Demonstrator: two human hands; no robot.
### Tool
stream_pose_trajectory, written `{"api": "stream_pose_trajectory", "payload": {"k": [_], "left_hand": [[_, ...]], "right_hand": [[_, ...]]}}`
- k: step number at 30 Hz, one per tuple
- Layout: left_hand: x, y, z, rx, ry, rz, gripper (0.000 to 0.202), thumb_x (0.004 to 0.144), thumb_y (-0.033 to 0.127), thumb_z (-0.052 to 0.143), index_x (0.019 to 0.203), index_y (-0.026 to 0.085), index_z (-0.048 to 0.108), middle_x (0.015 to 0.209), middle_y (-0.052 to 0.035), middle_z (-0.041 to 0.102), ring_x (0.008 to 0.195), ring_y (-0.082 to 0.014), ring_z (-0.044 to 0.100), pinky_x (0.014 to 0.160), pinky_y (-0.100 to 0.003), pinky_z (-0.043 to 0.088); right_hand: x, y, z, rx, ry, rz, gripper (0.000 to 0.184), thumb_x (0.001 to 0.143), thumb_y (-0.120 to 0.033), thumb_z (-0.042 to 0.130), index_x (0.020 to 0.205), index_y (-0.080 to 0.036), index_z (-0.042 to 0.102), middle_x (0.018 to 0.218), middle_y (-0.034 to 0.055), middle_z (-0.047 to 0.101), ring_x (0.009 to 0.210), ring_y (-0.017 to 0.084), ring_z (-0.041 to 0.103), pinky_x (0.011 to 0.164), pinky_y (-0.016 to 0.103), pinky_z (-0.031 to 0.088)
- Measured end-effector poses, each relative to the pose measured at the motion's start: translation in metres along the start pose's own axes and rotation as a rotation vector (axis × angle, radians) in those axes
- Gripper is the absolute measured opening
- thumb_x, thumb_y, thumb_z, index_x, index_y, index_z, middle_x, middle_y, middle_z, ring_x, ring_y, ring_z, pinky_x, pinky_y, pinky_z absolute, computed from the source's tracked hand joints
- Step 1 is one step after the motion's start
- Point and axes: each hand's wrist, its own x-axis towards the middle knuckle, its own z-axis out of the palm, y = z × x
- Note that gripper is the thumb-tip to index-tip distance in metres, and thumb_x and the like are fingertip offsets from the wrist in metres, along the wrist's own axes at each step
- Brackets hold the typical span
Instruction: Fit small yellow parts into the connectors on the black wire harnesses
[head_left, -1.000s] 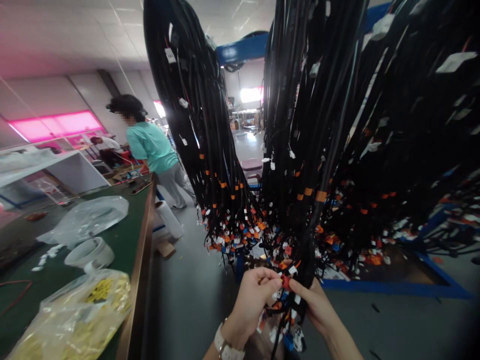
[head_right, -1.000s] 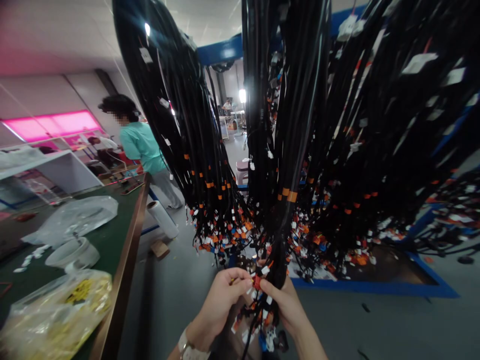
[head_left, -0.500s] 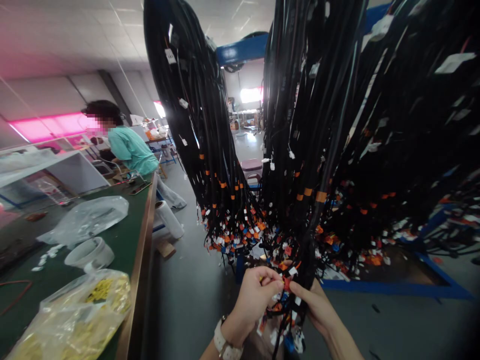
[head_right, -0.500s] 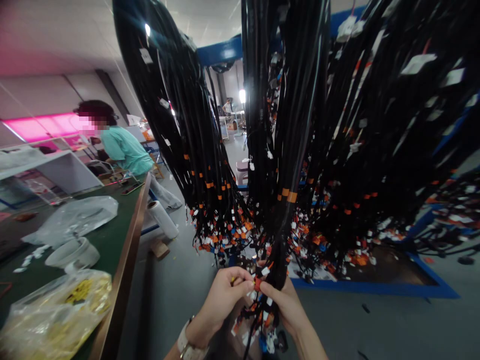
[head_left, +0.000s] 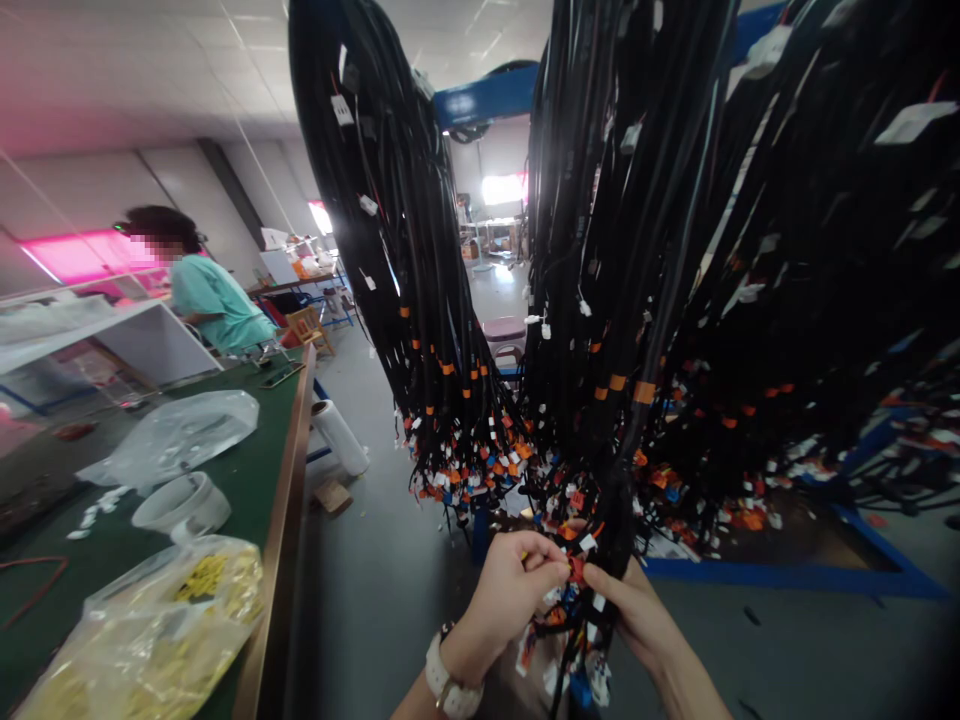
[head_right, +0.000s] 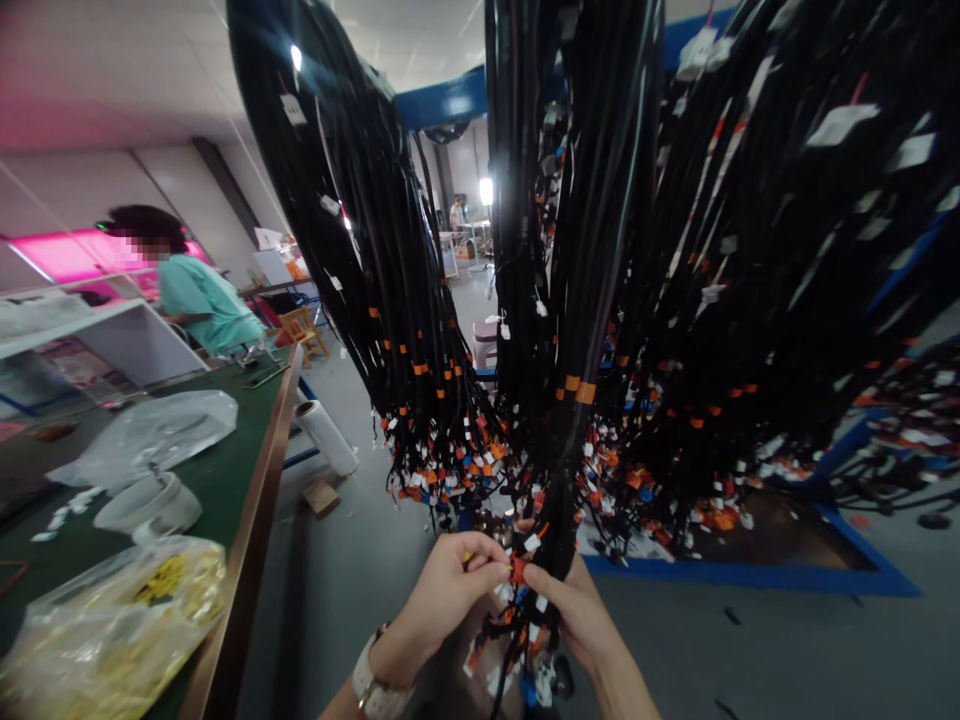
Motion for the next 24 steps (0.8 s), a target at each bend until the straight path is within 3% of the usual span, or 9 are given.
{"api": "stream_pose_trajectory", "payload": {"k": [12, 19, 24], "left_hand": [[0.0008, 0.0047, 0.0022, 0.019, 0.019, -0.009, 0.02, 0.058, 0.033, 0.071, 0.063, 0.014, 0.065, 0.045, 0.0086, 0.03, 0.048, -0.0067, 0.023, 0.049, -0.023, 0.017], [0.0017, 0.0016, 0.0026, 0.059, 0.03, 0.03, 0.017, 0.06, 0.03, 0.068, 0.064, 0.013, 0.064, 0.046, 0.0084, 0.03, 0.048, -0.0071, 0.024, 0.049, -0.024, 0.016], [0.001, 0.0004, 0.0032, 0.051, 0.027, 0.015, 0.014, 0.062, 0.028, 0.065, 0.063, 0.014, 0.062, 0.045, 0.008, 0.032, 0.046, -0.0072, 0.025, 0.048, -0.024, 0.016]], "right_hand": [[-0.0002, 0.0016, -0.0005, -0.02, 0.02, -0.002, 0.067, 0.062, -0.044, 0.083, 0.122, -0.023, 0.064, 0.107, 0.0102, 0.072, 0.101, 0.03, 0.064, 0.091, 0.043, 0.046], [-0.0017, -0.0007, 0.005, -0.003, 0.068, -0.017, 0.067, 0.059, -0.045, 0.085, 0.118, -0.022, 0.066, 0.101, 0.0095, 0.073, 0.094, 0.03, 0.065, 0.086, 0.042, 0.048], [-0.001, -0.0009, 0.0043, -0.005, 0.035, -0.007, 0.069, 0.059, -0.044, 0.085, 0.121, -0.022, 0.064, 0.101, 0.0097, 0.074, 0.093, 0.029, 0.066, 0.087, 0.042, 0.048]]}}
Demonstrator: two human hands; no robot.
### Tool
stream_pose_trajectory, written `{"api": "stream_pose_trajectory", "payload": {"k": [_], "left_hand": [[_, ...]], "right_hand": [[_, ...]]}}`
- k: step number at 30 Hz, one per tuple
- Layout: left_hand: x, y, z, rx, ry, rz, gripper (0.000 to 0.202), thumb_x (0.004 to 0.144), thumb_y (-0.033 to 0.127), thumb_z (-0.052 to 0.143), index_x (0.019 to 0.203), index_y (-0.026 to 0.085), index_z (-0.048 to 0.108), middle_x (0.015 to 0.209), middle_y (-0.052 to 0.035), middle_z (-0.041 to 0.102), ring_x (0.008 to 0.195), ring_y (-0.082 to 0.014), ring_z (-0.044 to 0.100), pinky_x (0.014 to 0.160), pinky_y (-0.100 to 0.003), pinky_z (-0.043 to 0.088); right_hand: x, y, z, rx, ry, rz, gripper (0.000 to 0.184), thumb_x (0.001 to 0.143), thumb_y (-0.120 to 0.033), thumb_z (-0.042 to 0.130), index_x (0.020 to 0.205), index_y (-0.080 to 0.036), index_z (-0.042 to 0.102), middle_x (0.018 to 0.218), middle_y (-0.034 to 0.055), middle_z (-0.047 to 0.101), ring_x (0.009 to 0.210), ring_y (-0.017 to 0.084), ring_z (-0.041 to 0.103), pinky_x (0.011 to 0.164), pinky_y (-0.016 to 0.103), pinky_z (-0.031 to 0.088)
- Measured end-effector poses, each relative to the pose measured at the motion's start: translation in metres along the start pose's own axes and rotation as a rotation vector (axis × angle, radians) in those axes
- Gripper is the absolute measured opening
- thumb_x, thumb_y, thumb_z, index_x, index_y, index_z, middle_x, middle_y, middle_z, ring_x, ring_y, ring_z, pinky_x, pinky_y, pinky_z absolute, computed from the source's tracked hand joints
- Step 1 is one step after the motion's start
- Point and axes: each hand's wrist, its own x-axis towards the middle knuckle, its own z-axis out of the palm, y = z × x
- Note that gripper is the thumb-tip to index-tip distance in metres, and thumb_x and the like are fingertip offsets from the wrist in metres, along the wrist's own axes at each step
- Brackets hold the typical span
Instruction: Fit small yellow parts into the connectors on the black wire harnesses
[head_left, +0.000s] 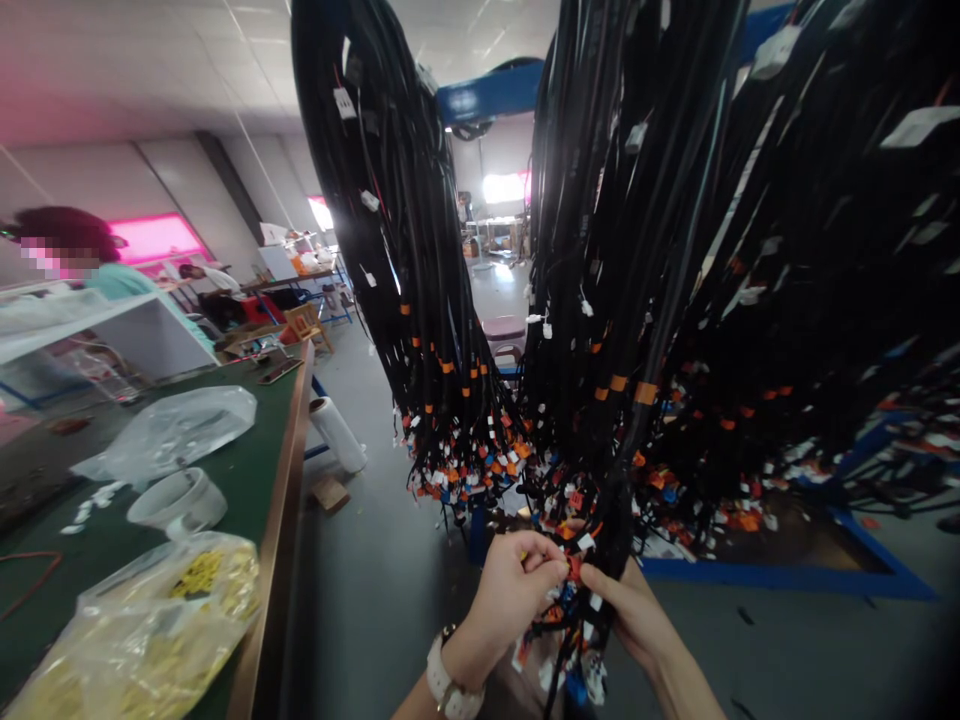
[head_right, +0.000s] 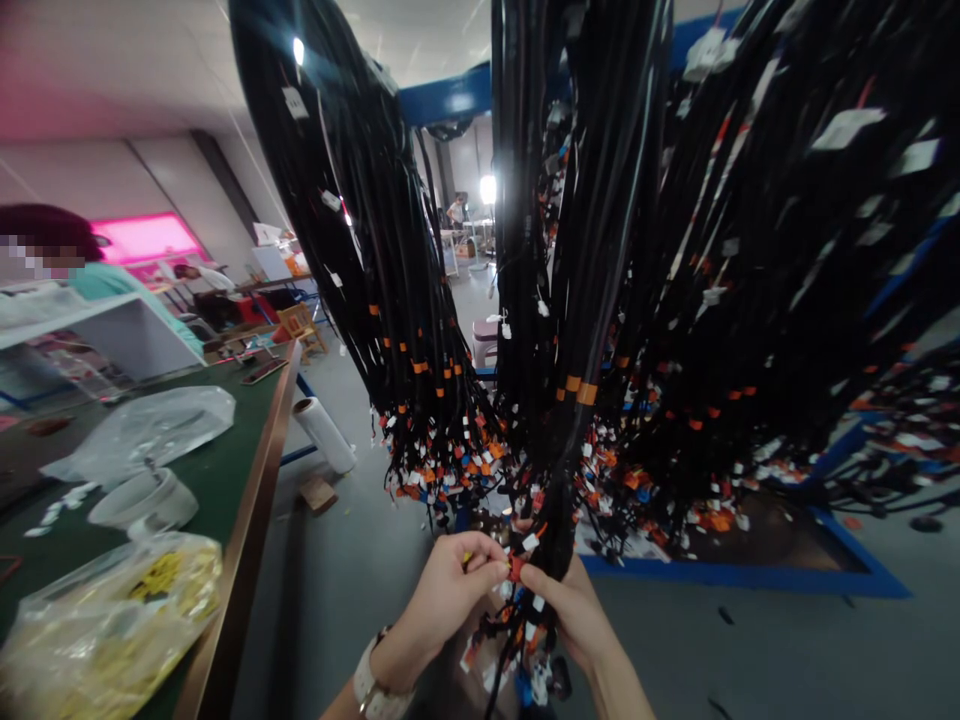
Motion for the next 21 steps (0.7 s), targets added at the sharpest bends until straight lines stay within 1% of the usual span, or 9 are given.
{"api": "stream_pose_trajectory", "payload": {"k": [2, 6, 9, 12, 14, 16, 18, 19, 21], "left_hand": [[0.0, -0.001, 0.0, -0.006, -0.007, -0.002, 0.012, 0.063, 0.026, 0.064, 0.064, 0.014, 0.062, 0.045, 0.0084, 0.031, 0.046, -0.0071, 0.025, 0.048, -0.024, 0.016], [0.0, -0.002, -0.001, -0.001, -0.008, 0.012, 0.011, 0.062, 0.024, 0.066, 0.066, 0.013, 0.064, 0.046, 0.0092, 0.028, 0.046, -0.0067, 0.024, 0.048, -0.023, 0.017], [0.001, -0.001, -0.004, -0.025, -0.044, -0.003, 0.012, 0.062, 0.024, 0.069, 0.064, 0.014, 0.063, 0.046, 0.009, 0.031, 0.047, -0.0064, 0.025, 0.049, -0.022, 0.018], [0.001, 0.001, -0.008, -0.125, -0.116, -0.053, 0.019, 0.059, 0.025, 0.075, 0.067, 0.015, 0.061, 0.049, 0.0092, 0.034, 0.049, -0.0061, 0.027, 0.05, -0.021, 0.02], [0.001, 0.0, -0.011, -0.185, -0.14, -0.061, 0.027, 0.056, 0.027, 0.079, 0.073, 0.015, 0.062, 0.051, 0.0095, 0.035, 0.05, -0.0059, 0.027, 0.05, -0.021, 0.021], [0.0, -0.003, -0.013, -0.175, -0.144, -0.061, 0.033, 0.055, 0.031, 0.082, 0.078, 0.014, 0.066, 0.051, 0.01, 0.033, 0.051, -0.0058, 0.024, 0.051, -0.022, 0.02], [0.0, -0.007, -0.014, -0.117, -0.149, -0.066, 0.036, 0.056, 0.035, 0.083, 0.081, 0.012, 0.07, 0.05, 0.0098, 0.032, 0.051, -0.0059, 0.023, 0.051, -0.023, 0.019], [0.0, -0.008, -0.014, -0.093, -0.154, -0.067, 0.037, 0.056, 0.037, 0.083, 0.081, 0.012, 0.071, 0.05, 0.0091, 0.035, 0.051, -0.0061, 0.025, 0.051, -0.023, 0.02], [0.001, -0.011, -0.014, -0.08, -0.16, -0.054, 0.037, 0.056, 0.038, 0.083, 0.08, 0.011, 0.071, 0.053, 0.0061, 0.044, 0.053, -0.0072, 0.034, 0.053, -0.023, 0.024]], "right_hand": [[0.0, 0.0, 0.0, 0.002, -0.01, 0.004, 0.07, 0.059, -0.045, 0.085, 0.122, -0.023, 0.064, 0.102, 0.0099, 0.074, 0.095, 0.029, 0.066, 0.088, 0.042, 0.047], [-0.001, 0.0, 0.0, 0.015, 0.019, 0.0, 0.071, 0.059, -0.044, 0.085, 0.123, -0.023, 0.064, 0.099, 0.0097, 0.074, 0.096, 0.03, 0.066, 0.087, 0.042, 0.048], [-0.001, 0.0, 0.0, 0.001, 0.0, -0.001, 0.072, 0.057, -0.044, 0.086, 0.122, -0.023, 0.064, 0.099, 0.0098, 0.074, 0.093, 0.029, 0.066, 0.087, 0.043, 0.048], [-0.002, -0.001, 0.0, -0.007, -0.027, 0.007, 0.073, 0.057, -0.043, 0.086, 0.123, -0.022, 0.063, 0.097, 0.0095, 0.074, 0.091, 0.029, 0.066, 0.086, 0.044, 0.049], [-0.004, -0.002, 0.0, 0.001, -0.042, 0.011, 0.074, 0.057, -0.043, 0.086, 0.124, -0.022, 0.063, 0.09, 0.0083, 0.074, 0.087, 0.029, 0.066, 0.083, 0.043, 0.05], [-0.005, -0.003, 0.001, 0.012, -0.056, 0.019, 0.075, 0.056, -0.042, 0.087, 0.124, -0.022, 0.062, 0.084, 0.0072, 0.073, 0.083, 0.028, 0.066, 0.081, 0.043, 0.051], [-0.007, -0.005, 0.001, 0.02, -0.069, 0.031, 0.077, 0.054, -0.042, 0.087, 0.124, -0.023, 0.063, 0.085, 0.0072, 0.074, 0.084, 0.028, 0.066, 0.082, 0.043, 0.051], [-0.007, -0.006, 0.001, 0.02, -0.077, 0.036, 0.078, 0.053, -0.041, 0.088, 0.125, -0.023, 0.063, 0.087, 0.0075, 0.074, 0.086, 0.029, 0.066, 0.083, 0.043, 0.051], [-0.007, -0.007, 0.001, 0.017, -0.088, 0.038, 0.078, 0.054, -0.041, 0.088, 0.126, -0.024, 0.062, 0.093, 0.0083, 0.074, 0.09, 0.029, 0.066, 0.086, 0.043, 0.05]]}}
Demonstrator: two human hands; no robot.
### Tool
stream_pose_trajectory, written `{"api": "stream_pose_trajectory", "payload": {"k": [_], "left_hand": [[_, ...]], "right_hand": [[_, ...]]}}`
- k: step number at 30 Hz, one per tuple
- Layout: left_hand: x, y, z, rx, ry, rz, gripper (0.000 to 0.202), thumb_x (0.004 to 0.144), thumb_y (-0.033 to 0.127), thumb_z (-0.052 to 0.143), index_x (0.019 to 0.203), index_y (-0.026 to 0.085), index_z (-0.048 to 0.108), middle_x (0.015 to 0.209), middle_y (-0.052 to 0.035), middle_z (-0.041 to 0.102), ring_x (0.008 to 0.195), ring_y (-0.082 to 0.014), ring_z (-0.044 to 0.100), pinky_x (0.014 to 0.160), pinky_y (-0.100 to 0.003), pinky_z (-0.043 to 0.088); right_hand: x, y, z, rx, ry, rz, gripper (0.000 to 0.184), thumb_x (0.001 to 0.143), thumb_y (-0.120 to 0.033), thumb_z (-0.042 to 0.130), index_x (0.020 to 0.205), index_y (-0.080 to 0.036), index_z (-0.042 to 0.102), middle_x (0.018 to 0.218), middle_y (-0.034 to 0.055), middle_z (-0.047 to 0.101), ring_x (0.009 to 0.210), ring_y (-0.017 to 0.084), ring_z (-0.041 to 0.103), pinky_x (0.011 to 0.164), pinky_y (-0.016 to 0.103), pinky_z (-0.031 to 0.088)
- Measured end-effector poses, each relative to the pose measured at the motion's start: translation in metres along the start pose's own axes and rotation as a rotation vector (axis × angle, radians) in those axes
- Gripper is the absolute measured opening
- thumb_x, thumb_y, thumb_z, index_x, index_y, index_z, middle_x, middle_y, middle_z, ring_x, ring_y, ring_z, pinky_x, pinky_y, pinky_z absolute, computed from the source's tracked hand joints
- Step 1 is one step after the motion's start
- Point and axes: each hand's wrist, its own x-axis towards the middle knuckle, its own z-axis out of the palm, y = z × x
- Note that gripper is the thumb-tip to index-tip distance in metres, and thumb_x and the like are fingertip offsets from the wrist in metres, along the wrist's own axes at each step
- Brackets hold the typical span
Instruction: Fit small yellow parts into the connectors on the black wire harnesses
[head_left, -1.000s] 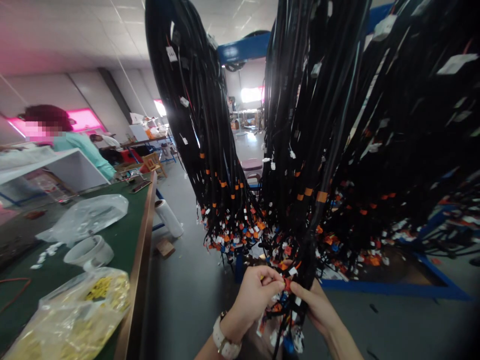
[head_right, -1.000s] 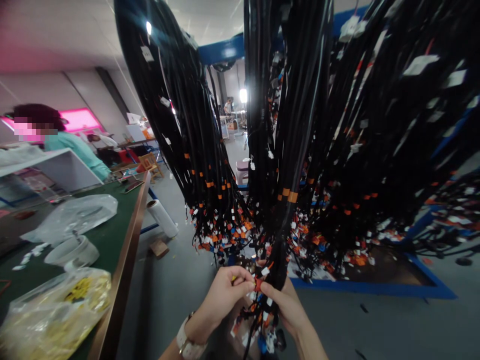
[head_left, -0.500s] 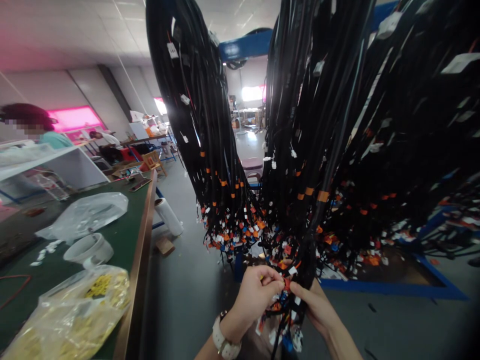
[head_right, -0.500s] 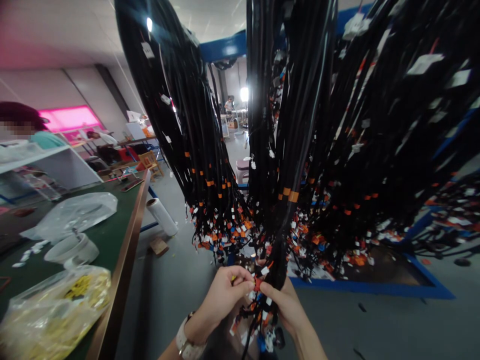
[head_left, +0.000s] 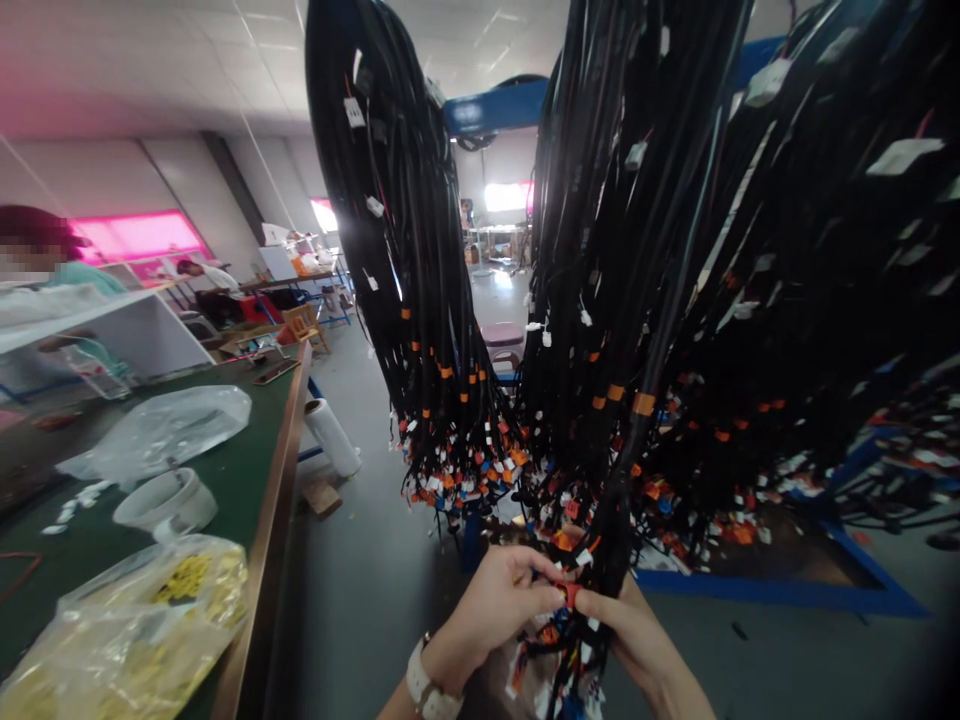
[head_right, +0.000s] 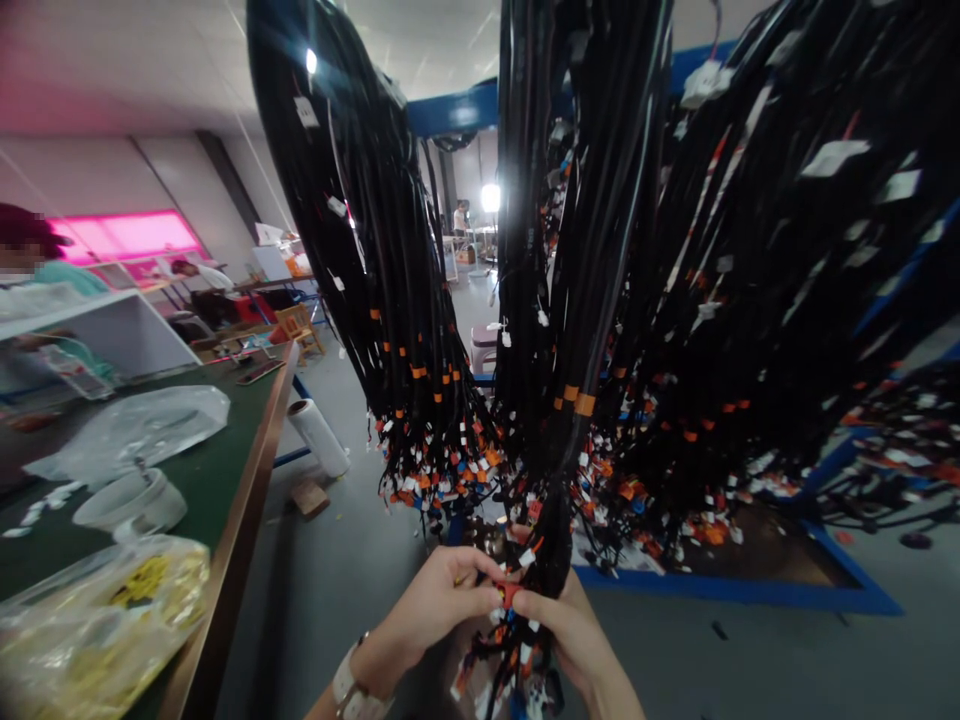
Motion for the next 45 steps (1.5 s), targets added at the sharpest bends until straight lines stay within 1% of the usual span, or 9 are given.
{"api": "stream_pose_trajectory", "payload": {"k": [4, 10, 17, 24, 31, 35, 38, 43, 45], "left_hand": [[0.001, -0.002, -0.001, -0.025, -0.015, -0.018, 0.037, 0.055, 0.037, 0.083, 0.078, 0.012, 0.07, 0.056, 0.0033, 0.054, 0.053, -0.0081, 0.042, 0.054, -0.022, 0.029], [-0.001, 0.002, -0.005, -0.149, -0.099, -0.094, 0.04, 0.043, 0.033, 0.089, 0.067, 0.012, 0.066, 0.065, -0.001, 0.066, 0.058, -0.0094, 0.053, 0.061, -0.024, 0.039], [-0.004, 0.009, -0.005, -0.059, -0.08, -0.067, 0.039, 0.041, 0.038, 0.089, 0.058, 0.013, 0.064, 0.058, 0.0003, 0.062, 0.056, -0.0097, 0.05, 0.058, -0.024, 0.036], [-0.002, 0.006, -0.011, -0.009, -0.135, -0.09, 0.044, 0.036, 0.042, 0.09, 0.058, 0.014, 0.064, 0.059, 0.0009, 0.063, 0.055, -0.0105, 0.052, 0.058, -0.025, 0.039], [-0.001, 0.001, -0.015, -0.026, -0.128, -0.095, 0.043, 0.037, 0.041, 0.09, 0.059, 0.013, 0.066, 0.062, -0.0012, 0.066, 0.057, -0.012, 0.056, 0.062, -0.027, 0.042], [-0.004, 0.003, -0.014, -0.05, -0.081, -0.059, 0.043, 0.043, 0.044, 0.088, 0.06, 0.012, 0.066, 0.056, 0.0018, 0.06, 0.051, -0.0071, 0.046, 0.055, -0.023, 0.035], [-0.007, -0.001, -0.012, -0.067, 0.041, -0.027, 0.046, 0.055, 0.052, 0.082, 0.067, 0.011, 0.068, 0.054, 0.0034, 0.054, 0.047, -0.0045, 0.035, 0.047, -0.021, 0.023], [-0.019, -0.024, -0.022, -0.407, 0.221, -0.034, 0.052, 0.062, 0.059, 0.078, 0.083, 0.014, 0.063, 0.046, 0.0131, 0.024, 0.043, -0.0028, 0.012, 0.042, -0.02, 0.007], [-0.025, -0.037, -0.03, -0.555, 0.247, -0.049, 0.053, 0.059, 0.057, 0.082, 0.083, 0.015, 0.059, 0.047, 0.0138, 0.02, 0.043, -0.0023, 0.01, 0.041, -0.019, 0.006]], "right_hand": [[-0.001, 0.0, 0.001, -0.01, 0.005, 0.004, 0.077, 0.057, -0.042, 0.085, 0.128, -0.024, 0.061, 0.1, 0.0099, 0.074, 0.097, 0.031, 0.065, 0.09, 0.045, 0.049], [-0.005, -0.001, 0.003, -0.002, -0.027, 0.047, 0.079, 0.054, -0.041, 0.087, 0.127, -0.023, 0.061, 0.089, 0.008, 0.075, 0.087, 0.03, 0.068, 0.084, 0.046, 0.051], [-0.007, -0.005, 0.005, -0.025, -0.039, 0.078, 0.076, 0.049, -0.039, 0.089, 0.12, -0.023, 0.066, 0.08, 0.0062, 0.075, 0.082, 0.03, 0.068, 0.087, 0.049, 0.049], [-0.009, -0.009, 0.011, -0.045, -0.012, 0.098, 0.077, 0.043, -0.037, 0.091, 0.116, -0.022, 0.069, 0.097, 0.0104, 0.076, 0.096, 0.035, 0.067, 0.092, 0.051, 0.047], [-0.009, -0.01, 0.011, -0.093, -0.052, 0.103, 0.072, 0.046, -0.038, 0.09, 0.112, -0.021, 0.07, 0.096, 0.0096, 0.076, 0.094, 0.033, 0.067, 0.091, 0.049, 0.048], [-0.01, -0.008, 0.02, -0.051, 0.024, 0.045, 0.066, 0.055, -0.045, 0.086, 0.114, -0.022, 0.069, 0.101, 0.0103, 0.074, 0.097, 0.033, 0.067, 0.093, 0.049, 0.048], [-0.005, -0.002, 0.025, -0.008, 0.078, 0.016, 0.061, 0.064, -0.049, 0.081, 0.117, -0.023, 0.068, 0.099, 0.0088, 0.074, 0.101, 0.03, 0.065, 0.096, 0.046, 0.046], [0.005, 0.006, 0.021, 0.069, -0.018, 0.061, 0.061, 0.073, -0.046, 0.076, 0.127, -0.021, 0.062, 0.078, 0.0042, 0.073, 0.075, 0.022, 0.066, 0.074, 0.035, 0.052], [0.007, 0.006, 0.018, 0.098, -0.031, 0.063, 0.061, 0.074, -0.043, 0.076, 0.129, -0.021, 0.06, 0.076, 0.0033, 0.072, 0.069, 0.019, 0.065, 0.068, 0.031, 0.052]]}}
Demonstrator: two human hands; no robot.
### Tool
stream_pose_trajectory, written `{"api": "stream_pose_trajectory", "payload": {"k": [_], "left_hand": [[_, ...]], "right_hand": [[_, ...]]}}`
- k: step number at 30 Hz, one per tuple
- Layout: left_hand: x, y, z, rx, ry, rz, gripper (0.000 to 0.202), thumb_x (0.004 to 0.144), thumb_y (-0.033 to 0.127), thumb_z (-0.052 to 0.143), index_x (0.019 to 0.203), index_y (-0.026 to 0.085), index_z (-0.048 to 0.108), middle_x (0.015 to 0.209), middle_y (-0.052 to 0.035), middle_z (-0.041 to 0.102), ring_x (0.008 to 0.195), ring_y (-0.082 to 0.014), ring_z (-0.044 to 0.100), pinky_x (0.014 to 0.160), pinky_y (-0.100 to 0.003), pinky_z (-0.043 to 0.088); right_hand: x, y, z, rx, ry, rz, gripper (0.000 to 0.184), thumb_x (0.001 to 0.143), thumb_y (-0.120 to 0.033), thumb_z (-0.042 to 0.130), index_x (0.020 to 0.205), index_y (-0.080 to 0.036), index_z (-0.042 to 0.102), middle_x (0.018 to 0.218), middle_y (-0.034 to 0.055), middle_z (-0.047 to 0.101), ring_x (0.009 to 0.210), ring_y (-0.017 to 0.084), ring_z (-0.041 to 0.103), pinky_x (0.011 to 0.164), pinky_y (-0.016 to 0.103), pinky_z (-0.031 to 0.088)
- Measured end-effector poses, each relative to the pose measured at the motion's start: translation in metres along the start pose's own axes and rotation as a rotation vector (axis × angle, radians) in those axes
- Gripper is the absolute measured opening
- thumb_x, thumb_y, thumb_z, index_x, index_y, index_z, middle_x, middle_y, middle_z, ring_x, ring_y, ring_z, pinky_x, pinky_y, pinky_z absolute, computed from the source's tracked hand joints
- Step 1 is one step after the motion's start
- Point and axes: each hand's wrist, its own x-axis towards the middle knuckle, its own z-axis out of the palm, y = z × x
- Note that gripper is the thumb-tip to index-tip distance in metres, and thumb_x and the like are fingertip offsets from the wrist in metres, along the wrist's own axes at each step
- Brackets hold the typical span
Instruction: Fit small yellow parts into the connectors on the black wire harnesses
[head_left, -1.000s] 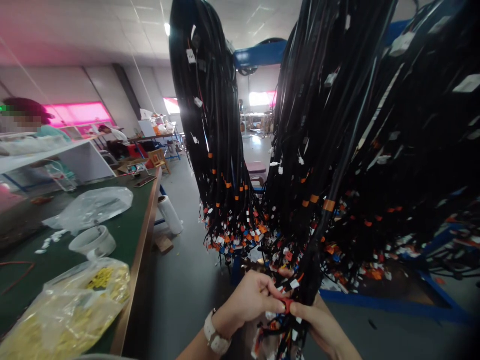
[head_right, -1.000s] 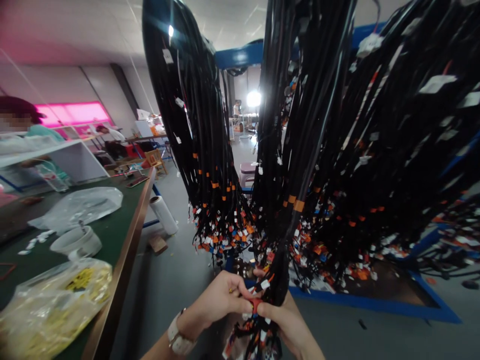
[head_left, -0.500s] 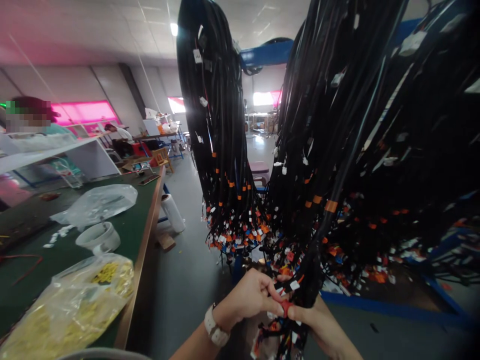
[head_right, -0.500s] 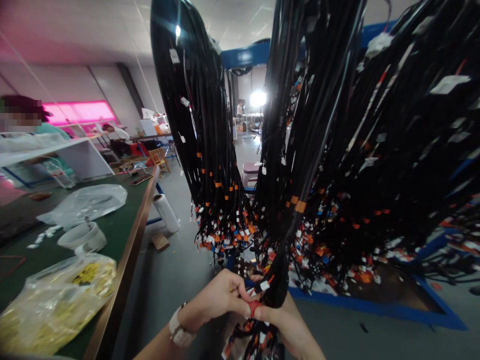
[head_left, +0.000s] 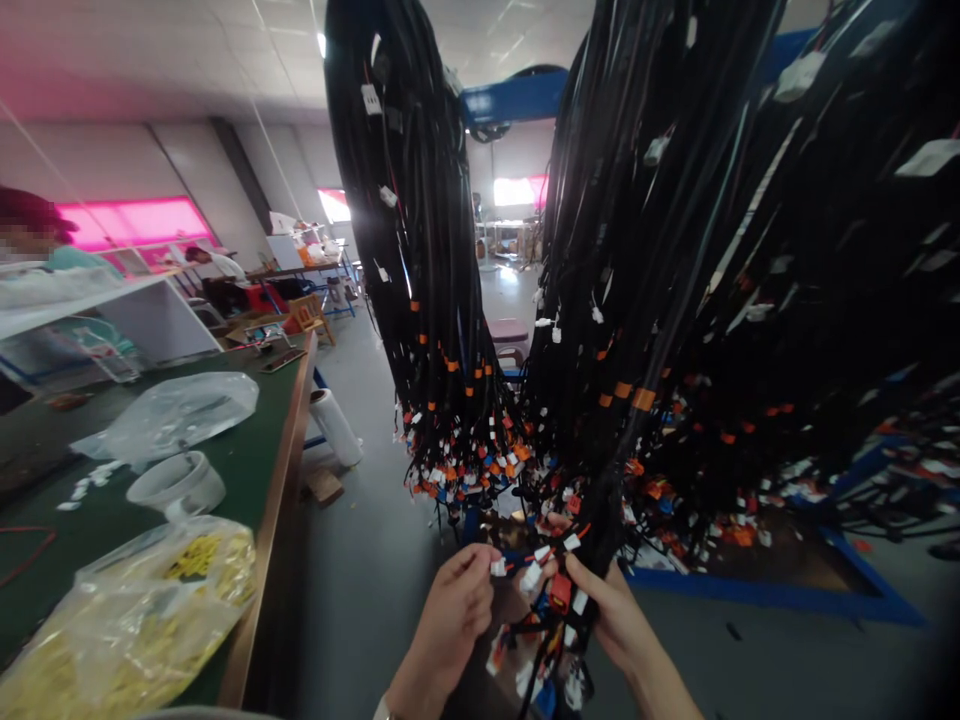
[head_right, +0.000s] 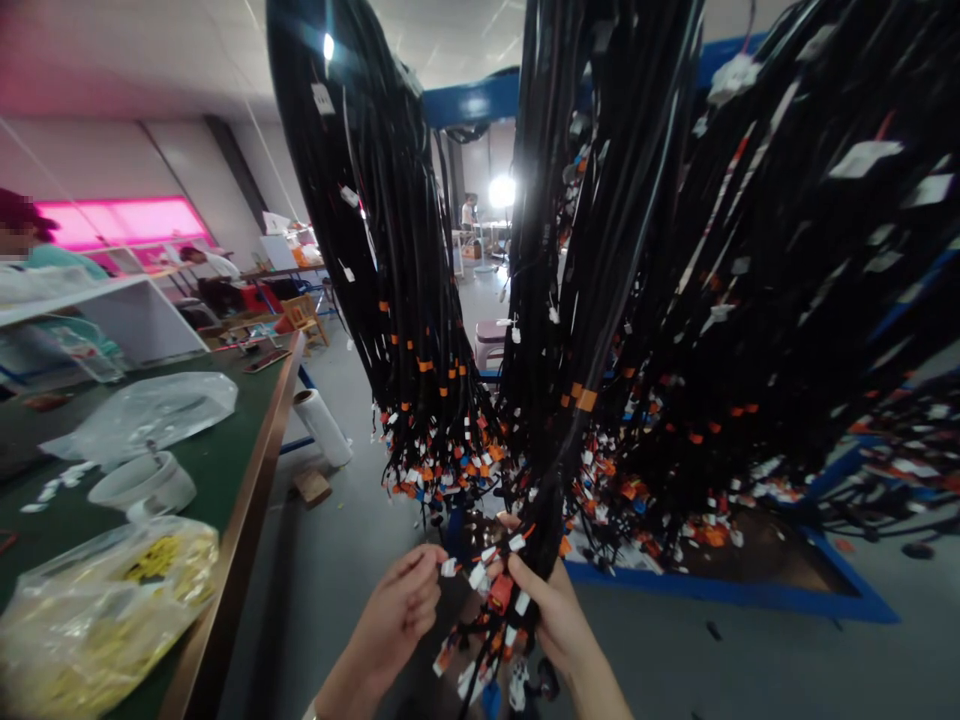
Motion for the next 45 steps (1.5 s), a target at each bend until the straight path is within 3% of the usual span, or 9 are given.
{"api": "stream_pose_trajectory", "payload": {"k": [5, 10, 14, 17, 24, 30, 34, 41, 45], "left_hand": [[-0.005, -0.021, -0.028, -0.079, 0.049, -0.086, 0.056, 0.053, 0.054, 0.086, 0.082, 0.016, 0.058, 0.044, 0.0141, 0.022, 0.041, -0.0011, 0.01, 0.04, -0.017, 0.006], [-0.008, -0.04, -0.036, 0.031, 0.104, -0.094, 0.059, 0.051, 0.059, 0.084, 0.081, 0.014, 0.061, 0.046, 0.0122, 0.028, 0.04, -0.0004, 0.017, 0.041, -0.017, 0.008], [-0.013, -0.042, -0.037, -0.057, 0.216, -0.11, 0.046, 0.048, 0.035, 0.088, 0.084, 0.014, 0.066, 0.061, 0.0033, 0.055, 0.049, -0.0043, 0.046, 0.045, -0.015, 0.03], [-0.017, -0.042, -0.044, -0.141, 0.245, -0.12, 0.027, 0.052, 0.014, 0.08, 0.076, 0.013, 0.067, 0.071, -0.0025, 0.064, 0.057, -0.0084, 0.056, 0.052, -0.017, 0.042], [-0.025, -0.048, -0.061, -0.178, 0.301, -0.139, 0.019, 0.066, 0.008, 0.079, 0.082, 0.01, 0.07, 0.078, -0.0098, 0.071, 0.06, -0.0112, 0.064, 0.055, -0.018, 0.051], [-0.027, -0.049, -0.063, -0.208, 0.251, -0.15, 0.026, 0.062, 0.018, 0.086, 0.082, 0.009, 0.071, 0.074, -0.0094, 0.071, 0.058, -0.0115, 0.063, 0.053, -0.018, 0.053], [-0.025, -0.052, -0.068, -0.221, 0.227, -0.156, 0.029, 0.064, 0.023, 0.086, 0.083, 0.009, 0.07, 0.07, -0.0071, 0.069, 0.056, -0.0102, 0.061, 0.051, -0.018, 0.05], [-0.021, -0.054, -0.068, -0.139, 0.167, -0.179, 0.044, 0.055, 0.044, 0.089, 0.069, 0.009, 0.066, 0.069, -0.0065, 0.066, 0.055, -0.0093, 0.058, 0.051, -0.019, 0.047], [-0.018, -0.063, -0.066, -0.001, 0.066, -0.18, 0.059, 0.051, 0.061, 0.084, 0.077, 0.011, 0.068, 0.054, 0.0036, 0.05, 0.042, -0.0042, 0.039, 0.041, -0.017, 0.029]], "right_hand": [[0.001, -0.002, 0.0, 0.063, -0.006, -0.004, 0.064, 0.072, -0.039, 0.079, 0.129, -0.022, 0.059, 0.074, 0.0023, 0.071, 0.064, 0.017, 0.063, 0.062, 0.029, 0.052], [0.001, 0.0, 0.005, 0.079, 0.031, -0.016, 0.061, 0.071, -0.039, 0.079, 0.127, -0.021, 0.061, 0.075, 0.0029, 0.072, 0.064, 0.019, 0.065, 0.062, 0.032, 0.052], [0.002, 0.001, 0.008, 0.025, 0.097, -0.044, 0.062, 0.069, -0.043, 0.079, 0.125, -0.022, 0.062, 0.081, 0.0048, 0.074, 0.067, 0.023, 0.067, 0.066, 0.037, 0.054], [0.004, 0.003, 0.007, -0.019, 0.158, -0.084, 0.058, 0.067, -0.042, 0.081, 0.12, -0.022, 0.065, 0.084, 0.0049, 0.075, 0.077, 0.025, 0.068, 0.073, 0.038, 0.054], [0.013, 0.012, 0.002, -0.082, 0.319, -0.126, 0.041, 0.057, -0.04, 0.087, 0.089, -0.02, 0.072, 0.089, 0.0054, 0.075, 0.082, 0.026, 0.068, 0.081, 0.04, 0.053], [0.013, 0.023, -0.008, -0.182, 0.377, -0.142, 0.044, 0.063, -0.044, 0.083, 0.098, -0.02, 0.07, 0.097, 0.0058, 0.076, 0.094, 0.029, 0.067, 0.088, 0.042, 0.051], [0.011, 0.037, -0.022, -0.372, 0.37, -0.171, 0.044, 0.067, -0.05, 0.077, 0.098, -0.02, 0.071, 0.1, 0.0067, 0.076, 0.1, 0.03, 0.065, 0.092, 0.042, 0.049], [0.015, 0.042, -0.036, -0.85, 0.325, -0.179, 0.043, 0.065, -0.057, 0.069, 0.081, -0.017, 0.069, 0.079, 0.0106, 0.075, 0.076, 0.031, 0.068, 0.07, 0.04, 0.052], [0.016, 0.037, -0.024, -0.899, 0.245, -0.158, 0.039, 0.066, -0.058, 0.069, 0.067, -0.019, 0.07, 0.071, 0.0093, 0.073, 0.07, 0.03, 0.067, 0.065, 0.038, 0.05]]}}
